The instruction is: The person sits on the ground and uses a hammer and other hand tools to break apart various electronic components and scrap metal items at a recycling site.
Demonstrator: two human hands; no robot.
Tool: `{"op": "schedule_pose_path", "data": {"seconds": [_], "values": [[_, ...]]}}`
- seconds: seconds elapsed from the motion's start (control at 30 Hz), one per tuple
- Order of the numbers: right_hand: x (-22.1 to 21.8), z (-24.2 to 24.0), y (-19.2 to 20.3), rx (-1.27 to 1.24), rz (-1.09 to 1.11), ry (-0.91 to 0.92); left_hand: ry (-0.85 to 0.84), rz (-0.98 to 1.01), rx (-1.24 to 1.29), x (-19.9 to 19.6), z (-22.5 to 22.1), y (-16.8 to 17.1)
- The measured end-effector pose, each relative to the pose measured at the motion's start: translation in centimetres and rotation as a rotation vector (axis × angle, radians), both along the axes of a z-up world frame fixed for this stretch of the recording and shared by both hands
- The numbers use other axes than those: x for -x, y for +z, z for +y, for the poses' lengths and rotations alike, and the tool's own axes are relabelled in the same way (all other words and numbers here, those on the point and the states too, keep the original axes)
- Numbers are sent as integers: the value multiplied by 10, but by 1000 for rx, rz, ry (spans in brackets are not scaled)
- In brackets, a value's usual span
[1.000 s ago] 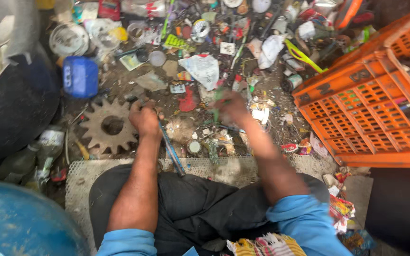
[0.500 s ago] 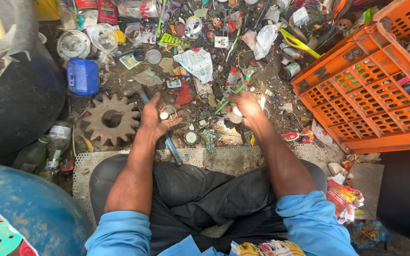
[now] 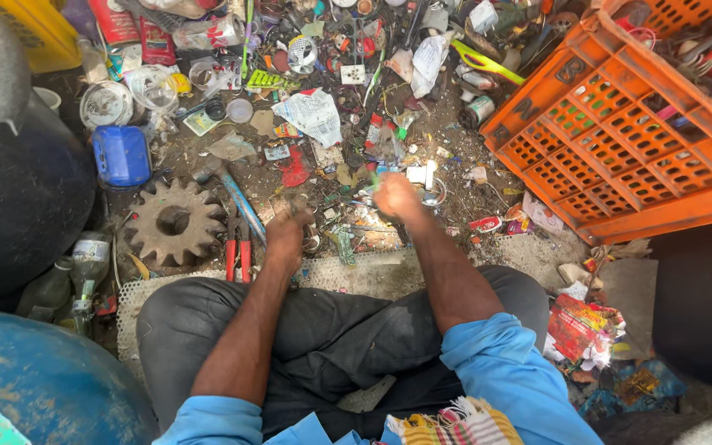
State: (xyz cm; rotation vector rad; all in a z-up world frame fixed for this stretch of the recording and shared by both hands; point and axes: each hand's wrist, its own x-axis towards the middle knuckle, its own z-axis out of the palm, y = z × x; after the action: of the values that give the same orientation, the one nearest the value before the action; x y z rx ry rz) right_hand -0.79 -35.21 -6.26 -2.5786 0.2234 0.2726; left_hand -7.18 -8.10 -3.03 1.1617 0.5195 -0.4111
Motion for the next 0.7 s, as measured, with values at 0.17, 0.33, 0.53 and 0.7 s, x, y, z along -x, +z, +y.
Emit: {"op": "schedule_pose_path", "data": {"seconds": [0.17,0.33,0.53,0.7], "values": [[-6,28,45,-737,-20,-116,189,-134,-10,-17,22,-20],[-14,3,65,-873,-37,-205,191,-110,11,-20,19,-35],[-4,0,65,-896,-4,-232,167,-42,-74,-8,23,-20],[29,19,64,-173,-44,9,160,-75,-138,7,31,-11]]}}
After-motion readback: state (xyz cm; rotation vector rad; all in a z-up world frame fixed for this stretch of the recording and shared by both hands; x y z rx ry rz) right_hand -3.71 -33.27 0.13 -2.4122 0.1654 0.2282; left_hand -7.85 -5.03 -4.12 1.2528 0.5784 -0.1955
